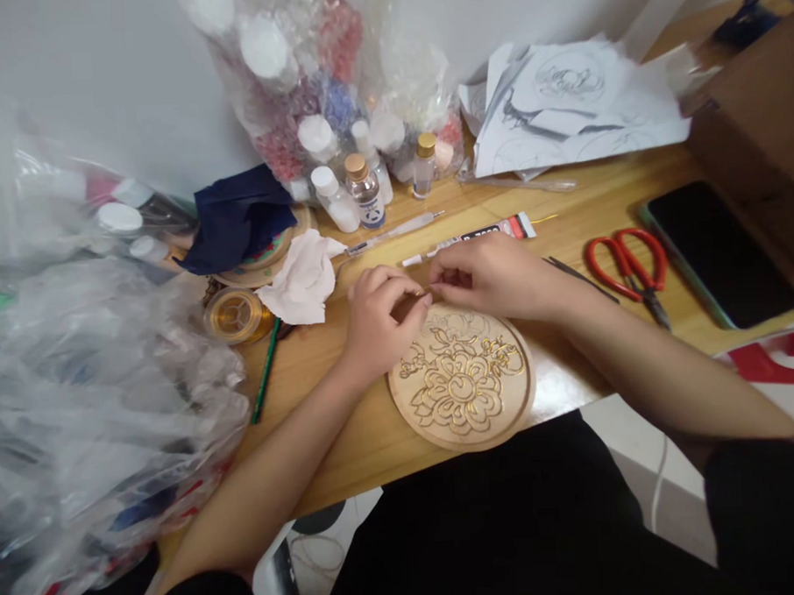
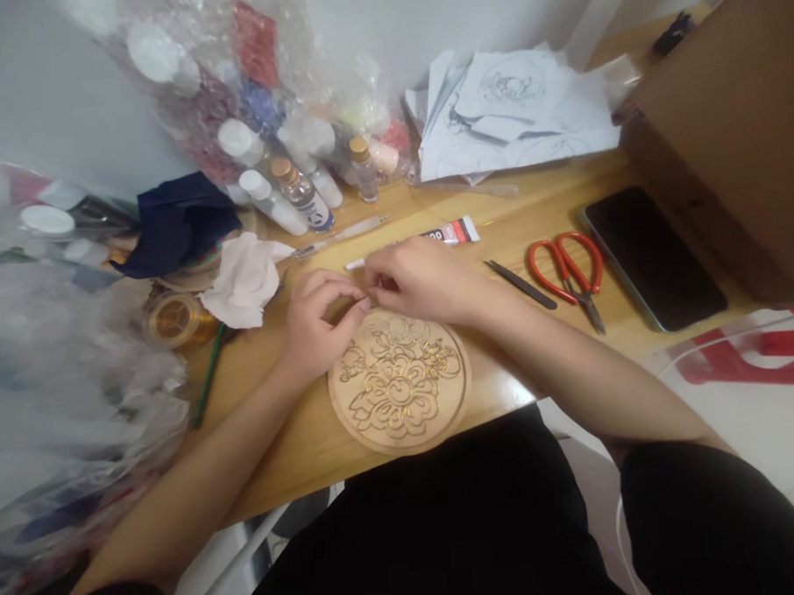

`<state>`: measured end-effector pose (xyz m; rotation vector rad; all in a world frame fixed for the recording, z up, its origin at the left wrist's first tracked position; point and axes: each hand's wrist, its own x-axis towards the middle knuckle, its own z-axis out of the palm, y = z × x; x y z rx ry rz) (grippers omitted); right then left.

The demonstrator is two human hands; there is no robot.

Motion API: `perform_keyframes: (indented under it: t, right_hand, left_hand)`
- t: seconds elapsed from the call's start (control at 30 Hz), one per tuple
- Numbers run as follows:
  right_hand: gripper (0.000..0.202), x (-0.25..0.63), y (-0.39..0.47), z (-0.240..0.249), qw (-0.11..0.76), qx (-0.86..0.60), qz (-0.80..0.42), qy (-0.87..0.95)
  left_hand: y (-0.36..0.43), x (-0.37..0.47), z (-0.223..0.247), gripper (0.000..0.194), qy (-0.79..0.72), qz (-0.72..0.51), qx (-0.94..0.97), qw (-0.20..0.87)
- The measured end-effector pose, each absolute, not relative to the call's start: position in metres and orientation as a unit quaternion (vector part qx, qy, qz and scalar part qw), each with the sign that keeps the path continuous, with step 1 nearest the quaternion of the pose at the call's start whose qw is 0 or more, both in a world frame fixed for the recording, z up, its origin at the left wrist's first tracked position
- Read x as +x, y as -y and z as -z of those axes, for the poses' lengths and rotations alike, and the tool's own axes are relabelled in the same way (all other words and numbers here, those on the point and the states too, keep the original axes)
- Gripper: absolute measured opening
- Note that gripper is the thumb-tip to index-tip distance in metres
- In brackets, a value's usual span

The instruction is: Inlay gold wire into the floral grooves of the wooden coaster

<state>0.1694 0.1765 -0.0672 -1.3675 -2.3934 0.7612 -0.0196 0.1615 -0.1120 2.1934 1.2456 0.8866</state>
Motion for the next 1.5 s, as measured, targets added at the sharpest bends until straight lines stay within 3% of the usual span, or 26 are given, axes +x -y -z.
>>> perform_keyframes:
  t: [0.43,0.63,0.77,0.93,1.5]
  right_hand:
    - [0.01,0.171,-0.178,0.068,0.127,-0.491,-0.251,0.825]
    - [0.015,0.174,-0.18,0.067,0.063,-0.557,-0.199,0.804]
    - [0.014,0.184,-0.187,0.062,0.127,-0.589,-0.21,0.77]
    - [0.016,0.216,-0.203,0.058,0.192,-0.685,-0.132,0.69]
    - [0.021,0.237,-0.217,0.072,0.133,-0.742,-0.111,0.648]
  left_hand:
    - [-0.161,-0.019,0.113,0.01,-0.458,-0.335,0.788,0.24]
    - [-0.161,-0.019,0.113,0.015,-0.466,-0.352,0.773,0.248]
    - [-0.162,-0.019,0.114,0.015,-0.464,-0.346,0.781,0.234]
    - [-0.161,-0.019,0.113,0.013,-0.463,-0.347,0.786,0.217]
    - [-0.16,-0.02,0.112,0.013,-0.468,-0.335,0.786,0.226]
